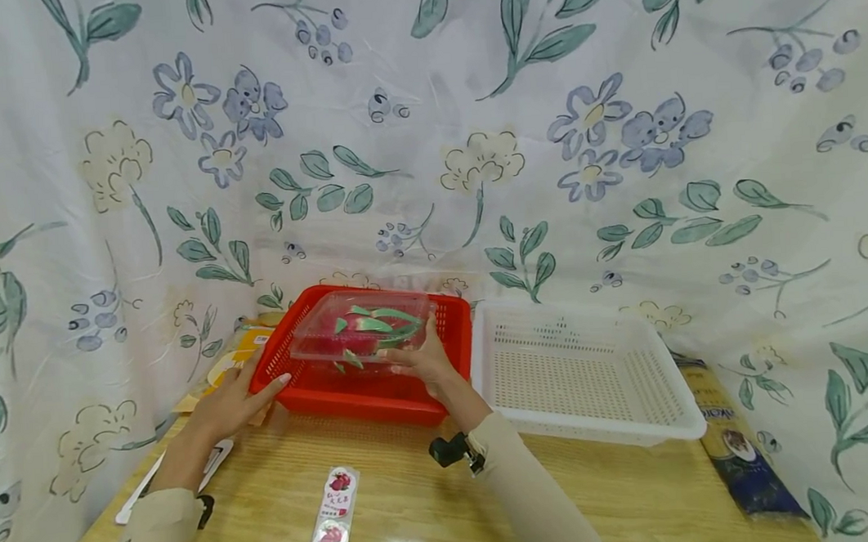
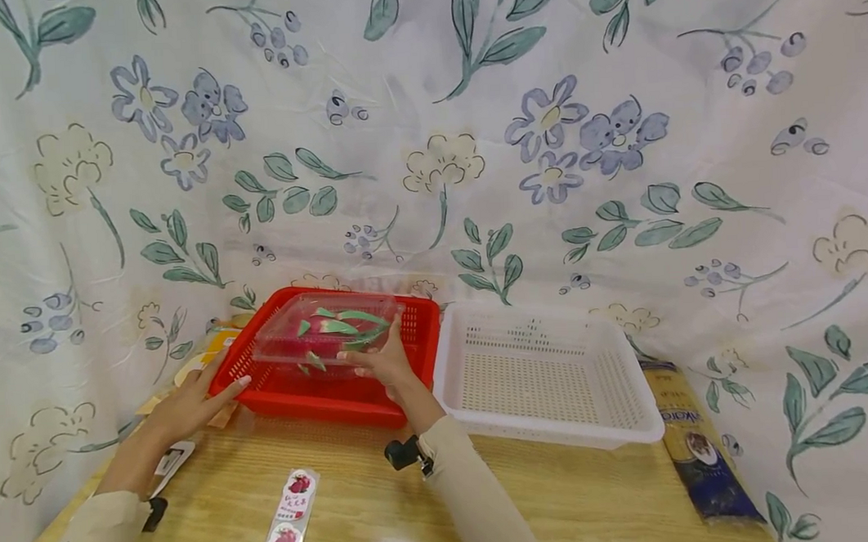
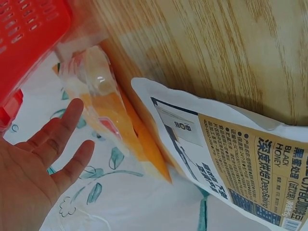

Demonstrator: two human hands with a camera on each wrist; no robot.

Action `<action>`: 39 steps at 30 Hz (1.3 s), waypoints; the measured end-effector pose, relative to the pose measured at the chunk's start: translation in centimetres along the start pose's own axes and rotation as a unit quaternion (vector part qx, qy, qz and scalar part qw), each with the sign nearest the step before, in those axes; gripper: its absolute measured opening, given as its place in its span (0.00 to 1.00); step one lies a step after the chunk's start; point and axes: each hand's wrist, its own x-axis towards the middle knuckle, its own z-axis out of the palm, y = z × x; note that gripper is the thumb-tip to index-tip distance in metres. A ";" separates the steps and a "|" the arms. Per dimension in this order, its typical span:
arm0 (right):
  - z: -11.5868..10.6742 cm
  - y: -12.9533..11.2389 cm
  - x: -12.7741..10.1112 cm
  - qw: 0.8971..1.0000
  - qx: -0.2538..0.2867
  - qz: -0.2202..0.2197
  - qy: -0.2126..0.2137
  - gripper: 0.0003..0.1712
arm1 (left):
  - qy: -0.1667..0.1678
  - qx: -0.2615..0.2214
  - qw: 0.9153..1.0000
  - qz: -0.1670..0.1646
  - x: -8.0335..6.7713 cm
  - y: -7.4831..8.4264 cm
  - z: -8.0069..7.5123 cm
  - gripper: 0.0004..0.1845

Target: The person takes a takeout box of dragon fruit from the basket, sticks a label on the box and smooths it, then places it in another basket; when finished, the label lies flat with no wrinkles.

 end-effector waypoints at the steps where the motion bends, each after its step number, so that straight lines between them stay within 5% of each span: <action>1: -0.1 -0.1 -0.1 1.000 0.002 0.001 -0.001 0.66 | 0.000 0.001 1.000 0.000 0.0 0.0 0.0 0.55; 18: -0.6 -1.4 -1.4 1.000 -0.003 -0.016 -0.003 0.65 | 0.024 0.018 0.999 0.018 -0.1 -0.2 0.2 0.44; 23: -0.7 -1.7 -2.2 1.000 -0.003 -0.025 -0.010 0.64 | 0.078 0.011 0.997 0.024 -0.5 0.2 0.1 0.42; 31: -1.1 -2.0 -3.0 0.999 0.009 -0.030 -0.014 0.65 | 0.193 -0.030 0.976 0.097 -0.5 1.6 -0.8 0.35; 35: -1.3 -2.2 -3.1 0.999 0.015 -0.037 -0.021 0.63 | 0.197 -0.049 0.970 0.135 -0.2 2.7 -1.2 0.34; 39: -1.5 -2.3 -3.4 0.999 0.022 -0.039 -0.030 0.64 | 0.167 -0.081 0.972 0.148 -0.1 4.2 -1.8 0.36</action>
